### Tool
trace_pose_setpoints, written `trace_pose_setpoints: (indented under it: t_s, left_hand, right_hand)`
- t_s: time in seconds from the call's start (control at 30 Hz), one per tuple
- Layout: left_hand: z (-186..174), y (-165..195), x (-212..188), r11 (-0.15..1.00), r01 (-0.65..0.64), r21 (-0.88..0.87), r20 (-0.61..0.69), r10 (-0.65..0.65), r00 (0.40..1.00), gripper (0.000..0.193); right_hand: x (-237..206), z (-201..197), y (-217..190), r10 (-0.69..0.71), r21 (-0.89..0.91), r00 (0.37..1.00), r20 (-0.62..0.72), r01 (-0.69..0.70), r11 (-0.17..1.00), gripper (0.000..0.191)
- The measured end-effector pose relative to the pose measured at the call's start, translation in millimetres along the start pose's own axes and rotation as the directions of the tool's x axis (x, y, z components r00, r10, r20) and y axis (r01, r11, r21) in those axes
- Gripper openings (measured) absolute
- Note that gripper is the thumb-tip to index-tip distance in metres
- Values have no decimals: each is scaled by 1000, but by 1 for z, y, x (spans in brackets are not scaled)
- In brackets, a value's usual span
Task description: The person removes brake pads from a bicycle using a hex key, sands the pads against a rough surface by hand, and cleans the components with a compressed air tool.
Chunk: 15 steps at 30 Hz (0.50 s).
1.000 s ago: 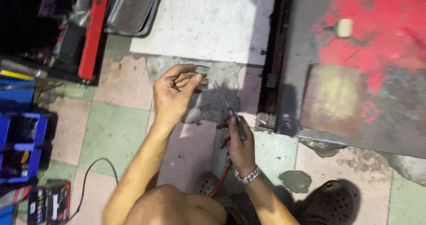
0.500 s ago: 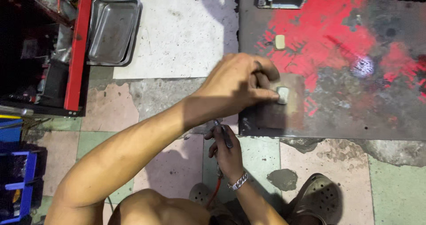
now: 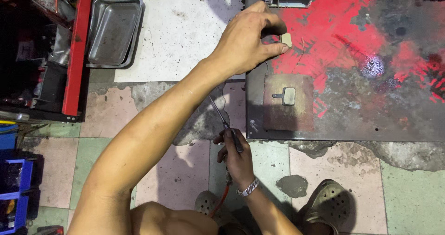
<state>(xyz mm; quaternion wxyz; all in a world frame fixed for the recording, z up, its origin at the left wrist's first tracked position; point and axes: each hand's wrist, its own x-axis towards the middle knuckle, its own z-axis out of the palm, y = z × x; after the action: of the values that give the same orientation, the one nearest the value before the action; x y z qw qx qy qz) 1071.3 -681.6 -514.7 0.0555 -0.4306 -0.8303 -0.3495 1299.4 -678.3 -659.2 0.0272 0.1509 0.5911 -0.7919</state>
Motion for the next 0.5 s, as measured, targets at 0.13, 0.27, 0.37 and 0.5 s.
trace_pose_setpoints:
  t_s: [0.13, 0.27, 0.37, 0.5]
  left_hand:
    - [3, 5, -2, 994, -9, -108, -70, 1, 998, 37]
    - [4, 0, -13, 949, 28, -315, -76, -54, 996, 36]
    - [-16, -43, -40, 884, 184, -430, -50, -227, 972, 34]
    - [-35, -122, -122, 692, 536, -484, 75, -577, 813, 34]
  right_hand:
    - [-1, -2, 1, -32, -32, 999, -10, 32, 999, 45]
    - [0, -1, 3, -37, -30, 999, -30, 36, 999, 45]
    - [-1, -3, 6, -116, -105, 988, -99, 105, 989, 48]
    - [2, -2, 4, -201, -306, 969, -144, 150, 940, 53]
